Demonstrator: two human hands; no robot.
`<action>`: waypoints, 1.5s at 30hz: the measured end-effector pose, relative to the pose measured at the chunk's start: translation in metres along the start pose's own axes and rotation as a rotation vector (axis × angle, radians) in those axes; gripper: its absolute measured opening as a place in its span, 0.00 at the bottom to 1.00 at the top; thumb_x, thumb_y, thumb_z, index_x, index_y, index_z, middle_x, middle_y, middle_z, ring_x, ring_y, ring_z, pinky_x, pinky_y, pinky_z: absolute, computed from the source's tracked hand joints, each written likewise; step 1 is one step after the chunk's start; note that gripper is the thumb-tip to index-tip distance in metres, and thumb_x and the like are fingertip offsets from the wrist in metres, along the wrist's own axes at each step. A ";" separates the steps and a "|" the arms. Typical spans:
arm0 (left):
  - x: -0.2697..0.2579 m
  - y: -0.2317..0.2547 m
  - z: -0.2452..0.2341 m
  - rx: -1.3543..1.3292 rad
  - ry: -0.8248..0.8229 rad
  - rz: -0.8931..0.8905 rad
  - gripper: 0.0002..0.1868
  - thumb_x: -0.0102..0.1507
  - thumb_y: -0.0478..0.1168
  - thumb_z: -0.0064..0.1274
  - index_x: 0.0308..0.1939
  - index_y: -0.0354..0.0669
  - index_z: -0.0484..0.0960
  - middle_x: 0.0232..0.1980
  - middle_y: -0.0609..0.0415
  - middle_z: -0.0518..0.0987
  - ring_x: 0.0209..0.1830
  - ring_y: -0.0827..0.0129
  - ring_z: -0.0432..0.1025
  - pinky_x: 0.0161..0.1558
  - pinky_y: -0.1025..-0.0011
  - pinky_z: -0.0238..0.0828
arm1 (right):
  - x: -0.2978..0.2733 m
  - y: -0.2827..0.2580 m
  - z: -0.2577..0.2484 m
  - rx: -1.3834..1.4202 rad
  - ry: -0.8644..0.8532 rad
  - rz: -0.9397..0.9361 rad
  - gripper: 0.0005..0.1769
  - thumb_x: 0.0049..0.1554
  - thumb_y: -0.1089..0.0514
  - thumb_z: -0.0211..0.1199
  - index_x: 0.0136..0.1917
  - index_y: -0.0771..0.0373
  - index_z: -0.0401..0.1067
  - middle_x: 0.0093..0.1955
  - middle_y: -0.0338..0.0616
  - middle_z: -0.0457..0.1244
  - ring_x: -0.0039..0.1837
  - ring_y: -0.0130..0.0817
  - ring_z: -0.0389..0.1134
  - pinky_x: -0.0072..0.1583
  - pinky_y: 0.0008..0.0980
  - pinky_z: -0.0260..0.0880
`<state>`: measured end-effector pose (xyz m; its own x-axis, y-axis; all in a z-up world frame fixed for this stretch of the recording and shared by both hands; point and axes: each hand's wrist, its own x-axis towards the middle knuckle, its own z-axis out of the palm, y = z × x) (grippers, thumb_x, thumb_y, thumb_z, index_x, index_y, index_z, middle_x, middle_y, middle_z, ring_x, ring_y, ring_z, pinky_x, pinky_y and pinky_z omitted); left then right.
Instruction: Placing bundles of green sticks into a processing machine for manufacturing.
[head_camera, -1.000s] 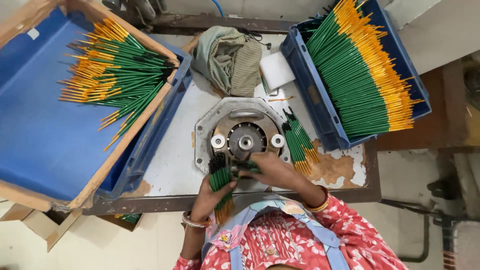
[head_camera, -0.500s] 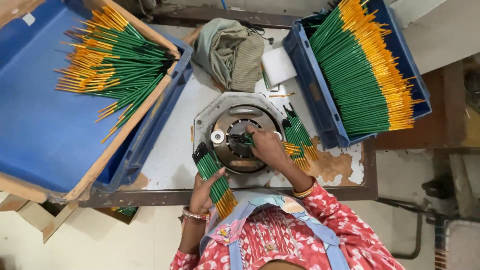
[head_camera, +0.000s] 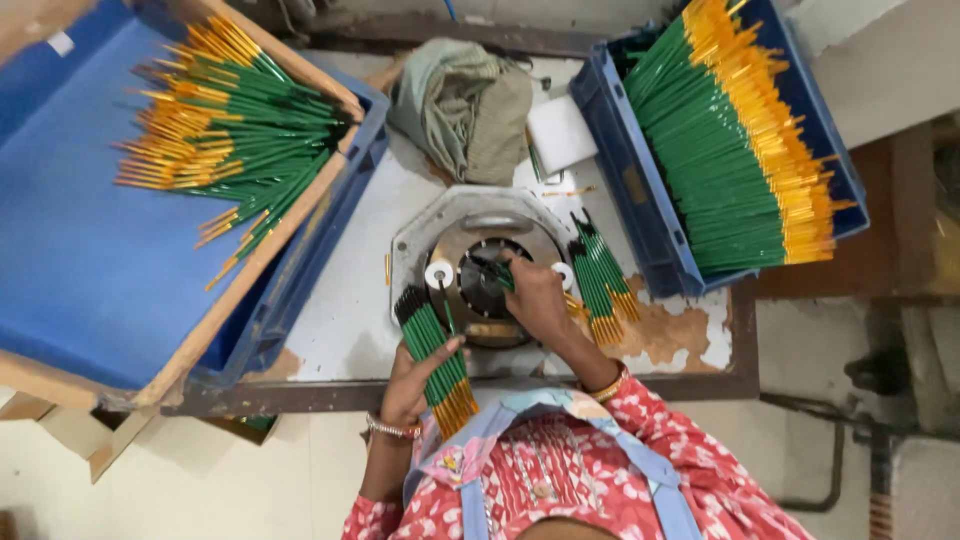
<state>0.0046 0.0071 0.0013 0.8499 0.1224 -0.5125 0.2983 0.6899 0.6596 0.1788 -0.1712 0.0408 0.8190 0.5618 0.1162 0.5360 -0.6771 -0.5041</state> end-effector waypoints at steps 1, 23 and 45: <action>-0.010 -0.004 0.001 0.000 0.010 -0.029 0.14 0.61 0.33 0.62 0.48 0.31 0.79 0.43 0.44 0.84 0.39 0.61 0.82 0.38 0.64 0.82 | -0.017 -0.008 -0.008 0.006 -0.019 0.023 0.30 0.46 0.66 0.69 0.63 0.66 0.68 0.40 0.56 0.66 0.44 0.58 0.70 0.47 0.52 0.68; 0.001 -0.003 0.009 0.231 0.062 0.020 0.20 0.60 0.37 0.66 0.52 0.33 0.77 0.40 0.52 0.84 0.35 0.64 0.79 0.37 0.66 0.78 | -0.021 -0.044 -0.098 0.261 -0.035 -0.120 0.15 0.52 0.57 0.67 0.52 0.63 0.72 0.44 0.56 0.70 0.46 0.54 0.74 0.47 0.45 0.73; -0.005 -0.015 -0.023 -0.185 0.002 0.011 0.11 0.68 0.34 0.56 0.53 0.40 0.74 0.34 0.59 0.69 0.33 0.73 0.65 0.38 0.71 0.64 | -0.013 -0.002 -0.003 -0.101 0.025 -0.061 0.20 0.50 0.65 0.60 0.57 0.57 0.66 0.43 0.49 0.71 0.39 0.53 0.73 0.37 0.51 0.71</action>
<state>-0.0141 0.0120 -0.0188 0.8521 0.1318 -0.5066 0.2036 0.8081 0.5527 0.1675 -0.1784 0.0434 0.7882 0.5925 0.1663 0.6021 -0.6868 -0.4072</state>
